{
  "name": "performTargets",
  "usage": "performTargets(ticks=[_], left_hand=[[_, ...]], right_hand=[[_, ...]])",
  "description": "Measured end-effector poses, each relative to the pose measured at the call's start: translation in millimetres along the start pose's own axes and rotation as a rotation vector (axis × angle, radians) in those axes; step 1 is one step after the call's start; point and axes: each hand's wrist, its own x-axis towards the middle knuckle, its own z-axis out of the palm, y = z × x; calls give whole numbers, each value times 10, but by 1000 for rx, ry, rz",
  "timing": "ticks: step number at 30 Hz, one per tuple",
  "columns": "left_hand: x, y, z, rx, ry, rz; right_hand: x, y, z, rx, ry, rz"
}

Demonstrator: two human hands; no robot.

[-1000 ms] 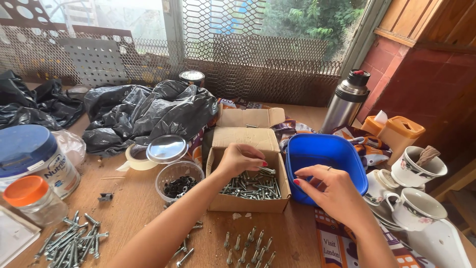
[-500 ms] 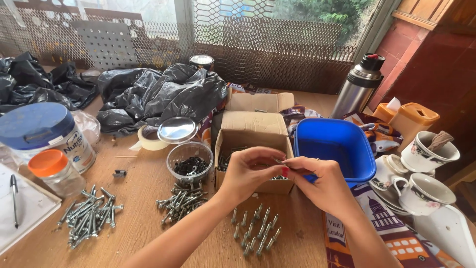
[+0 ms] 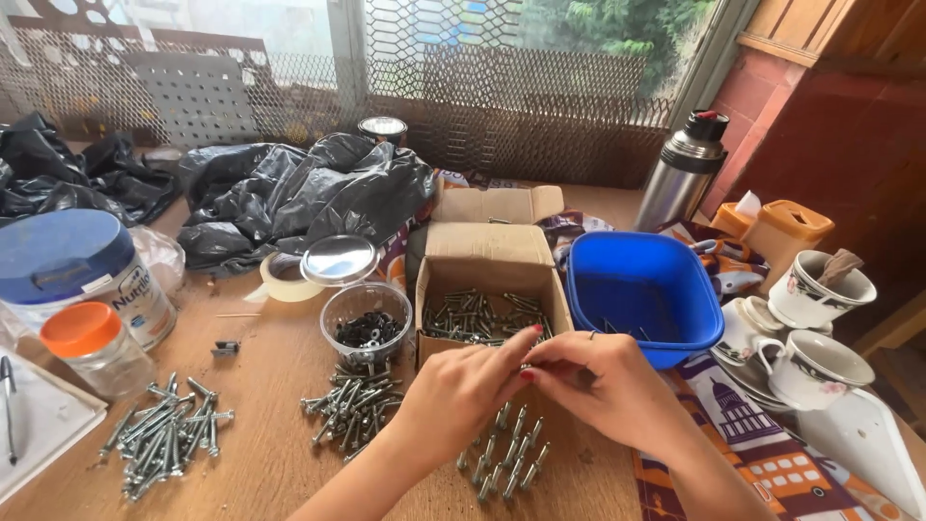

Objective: The person sorts screws and bolts from a cardboard box into a small clear container and onto the table. They handle the fasteners one at a time, placing some into the container and others in small piles on the table surface.

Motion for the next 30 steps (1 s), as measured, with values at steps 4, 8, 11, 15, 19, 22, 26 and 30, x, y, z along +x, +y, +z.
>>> performTargets(ticks=[4,8,11,15,19,22,26,30], left_hand=[[3,-46,-73,-20,-118,-8],[-24,-212,-143,180,-133,-100],[33,-210,-350,178,-113,-140],[-17,-273,-386,276,-33,-104],[-21,-294,-425,263,-49,-99],[-28,-302,-434,259,-68,-107],[4,-295,-516,248,-85,-122],[7,-301,-592,223,-91,-144]], right_hand=[[48,100,19,-28,-100,79],[118,300,51,-219,-117,26],[181,412,76,-325,-303,168],[223,455,177,-453,-538,183],[217,554,270,-510,-634,224],[225,547,284,-506,-661,281],[230,494,238,-501,-658,318],[251,507,123,-457,-549,336]])
